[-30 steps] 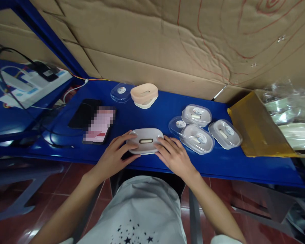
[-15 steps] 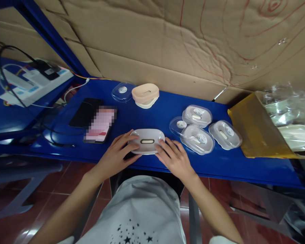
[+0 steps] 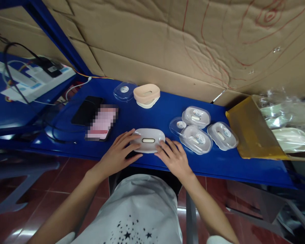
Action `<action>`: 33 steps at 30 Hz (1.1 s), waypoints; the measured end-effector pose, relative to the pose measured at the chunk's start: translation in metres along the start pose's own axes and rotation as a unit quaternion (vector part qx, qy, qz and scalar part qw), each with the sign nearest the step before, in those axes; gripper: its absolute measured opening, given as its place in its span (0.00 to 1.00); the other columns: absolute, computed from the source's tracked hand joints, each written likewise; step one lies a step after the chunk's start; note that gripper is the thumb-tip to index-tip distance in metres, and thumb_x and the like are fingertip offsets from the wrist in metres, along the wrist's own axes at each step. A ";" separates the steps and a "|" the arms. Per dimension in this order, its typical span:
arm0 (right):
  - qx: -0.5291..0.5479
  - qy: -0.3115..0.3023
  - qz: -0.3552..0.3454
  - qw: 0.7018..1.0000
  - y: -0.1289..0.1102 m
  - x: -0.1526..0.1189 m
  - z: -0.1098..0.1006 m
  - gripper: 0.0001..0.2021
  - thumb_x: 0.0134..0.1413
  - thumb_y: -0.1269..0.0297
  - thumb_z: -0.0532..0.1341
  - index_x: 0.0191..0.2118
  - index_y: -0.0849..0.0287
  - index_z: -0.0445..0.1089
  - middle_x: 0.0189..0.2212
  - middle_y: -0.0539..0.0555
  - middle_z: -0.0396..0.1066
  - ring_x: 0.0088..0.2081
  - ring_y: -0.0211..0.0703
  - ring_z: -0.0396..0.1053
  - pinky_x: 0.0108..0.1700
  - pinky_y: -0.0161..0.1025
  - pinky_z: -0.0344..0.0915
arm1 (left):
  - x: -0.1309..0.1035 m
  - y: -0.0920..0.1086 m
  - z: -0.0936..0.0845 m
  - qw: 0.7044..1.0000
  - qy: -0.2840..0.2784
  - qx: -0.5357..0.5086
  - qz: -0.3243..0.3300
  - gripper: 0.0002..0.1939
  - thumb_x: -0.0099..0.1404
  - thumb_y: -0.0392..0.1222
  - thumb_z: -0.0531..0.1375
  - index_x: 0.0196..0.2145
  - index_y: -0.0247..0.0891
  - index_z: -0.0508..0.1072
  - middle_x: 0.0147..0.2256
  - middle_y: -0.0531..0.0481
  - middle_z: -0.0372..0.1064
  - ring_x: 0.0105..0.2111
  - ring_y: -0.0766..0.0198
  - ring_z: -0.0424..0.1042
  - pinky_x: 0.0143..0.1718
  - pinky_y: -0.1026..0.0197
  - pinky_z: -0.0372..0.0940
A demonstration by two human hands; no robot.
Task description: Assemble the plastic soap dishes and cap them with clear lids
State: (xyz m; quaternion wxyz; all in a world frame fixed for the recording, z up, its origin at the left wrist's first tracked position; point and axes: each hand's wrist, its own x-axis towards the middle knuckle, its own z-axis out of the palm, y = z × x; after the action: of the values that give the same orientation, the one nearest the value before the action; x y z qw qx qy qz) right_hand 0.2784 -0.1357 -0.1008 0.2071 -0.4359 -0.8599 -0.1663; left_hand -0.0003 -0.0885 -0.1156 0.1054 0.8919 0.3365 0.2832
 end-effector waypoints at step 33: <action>0.295 -0.106 0.056 0.948 0.039 0.017 0.002 0.26 0.62 0.62 0.69 0.64 0.48 0.68 0.69 0.60 0.65 0.73 0.69 0.60 0.65 0.72 0.68 | 0.021 -0.006 -0.017 0.951 -0.071 -0.250 -0.168 0.49 0.66 0.41 0.75 0.75 0.62 0.55 0.73 0.47 0.60 0.71 0.49 0.64 0.70 0.40 0.67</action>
State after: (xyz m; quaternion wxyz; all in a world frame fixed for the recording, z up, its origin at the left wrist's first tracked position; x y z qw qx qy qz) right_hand 0.3006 -0.1010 -0.0901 0.2430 -0.4176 -0.8619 0.1540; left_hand -0.0006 -0.0705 -0.0950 0.3948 0.7851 0.3916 0.2726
